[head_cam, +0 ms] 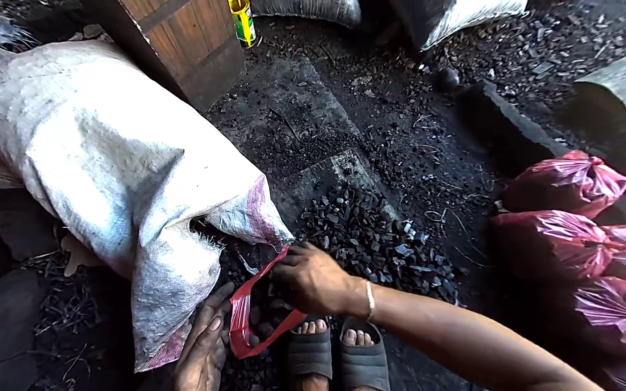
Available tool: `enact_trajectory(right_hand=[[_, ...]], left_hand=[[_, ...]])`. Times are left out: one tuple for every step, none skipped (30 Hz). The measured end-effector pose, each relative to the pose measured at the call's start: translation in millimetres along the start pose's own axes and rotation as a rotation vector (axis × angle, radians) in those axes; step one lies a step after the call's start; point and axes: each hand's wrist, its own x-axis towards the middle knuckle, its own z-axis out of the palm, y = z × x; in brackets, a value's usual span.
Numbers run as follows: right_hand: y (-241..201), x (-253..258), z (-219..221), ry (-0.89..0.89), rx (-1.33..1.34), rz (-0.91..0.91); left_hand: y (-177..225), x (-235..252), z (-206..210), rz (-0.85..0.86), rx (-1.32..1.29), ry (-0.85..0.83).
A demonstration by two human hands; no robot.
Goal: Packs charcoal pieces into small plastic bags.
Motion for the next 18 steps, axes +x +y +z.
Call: enact_trajectory(right_hand=[[-7.2, 1.9, 10.1, -0.014, -0.003, -0.003], [-13.3, 3.5, 18.3, -0.022, 0.01, -0.02], [-16.5, 5.5, 22.5, -0.025, 0.019, -0.042], [-15.2, 7.2, 22.1, -0.006, 0.023, -0.056], [-9.6, 7.8, 17.2, 0.041, 0.023, -0.056], [1.5, 6.5, 8.4, 0.099, 0.017, -0.032], [18.7, 2.5, -3.6, 0.149, 0.02, 0.02], [40.9, -4.8, -15.6, 0.185, 0.021, 0.112], [66.5, -15.3, -27.0, 0.182, 0.017, 0.241], [94.2, -27.8, -36.0, 0.141, -0.005, 0.385], [122.6, -42.1, -40.3, 0.063, -0.042, 0.518], [148.4, -57.0, -39.9, -0.032, -0.085, 0.619], [169.2, -72.0, -34.7, -0.118, -0.132, 0.677], [181.5, -86.0, -26.4, -0.179, -0.17, 0.702], [186.2, -96.6, -17.5, -0.214, -0.208, 0.705], [187.2, -103.8, -8.2, -0.231, -0.246, 0.696], [186.2, -108.7, -0.2, -0.234, -0.274, 0.682], [185.3, -111.2, 5.4, -0.232, -0.282, 0.669]], left_hand=[[0.6, 0.3, -0.3, -0.003, 0.005, -0.017], [0.6, 0.8, -1.1, -0.011, 0.013, -0.034], [0.3, 2.0, -3.3, -0.019, 0.01, -0.049], [-0.4, 3.5, -6.7, -0.023, -0.001, -0.06], [-1.1, 3.9, -11.4, -0.026, -0.012, -0.062], [-1.5, 3.1, -17.8, -0.029, -0.02, -0.064], [-2.2, 2.3, -24.7, -0.029, -0.027, -0.07], [-2.9, 1.1, -30.5, -0.031, -0.039, -0.075], [-3.5, 0.0, -33.7, -0.033, -0.051, -0.073], [-4.0, -0.6, -35.0, -0.033, -0.063, -0.073], [-3.9, -0.7, -34.9, -0.033, -0.072, -0.075], [-4.1, -0.2, -33.7, -0.032, -0.074, -0.072], [-3.9, 0.6, -31.9, -0.032, -0.069, -0.068], [-4.1, 1.7, -30.6, -0.031, -0.056, -0.064], [-4.6, 2.9, -30.4, -0.028, -0.044, -0.063], [-4.7, 3.8, -30.3, -0.022, -0.034, -0.069], [-5.2, 4.1, -29.7, -0.017, -0.024, -0.073], [-6.0, 4.4, -28.5, -0.014, -0.017, -0.073]])
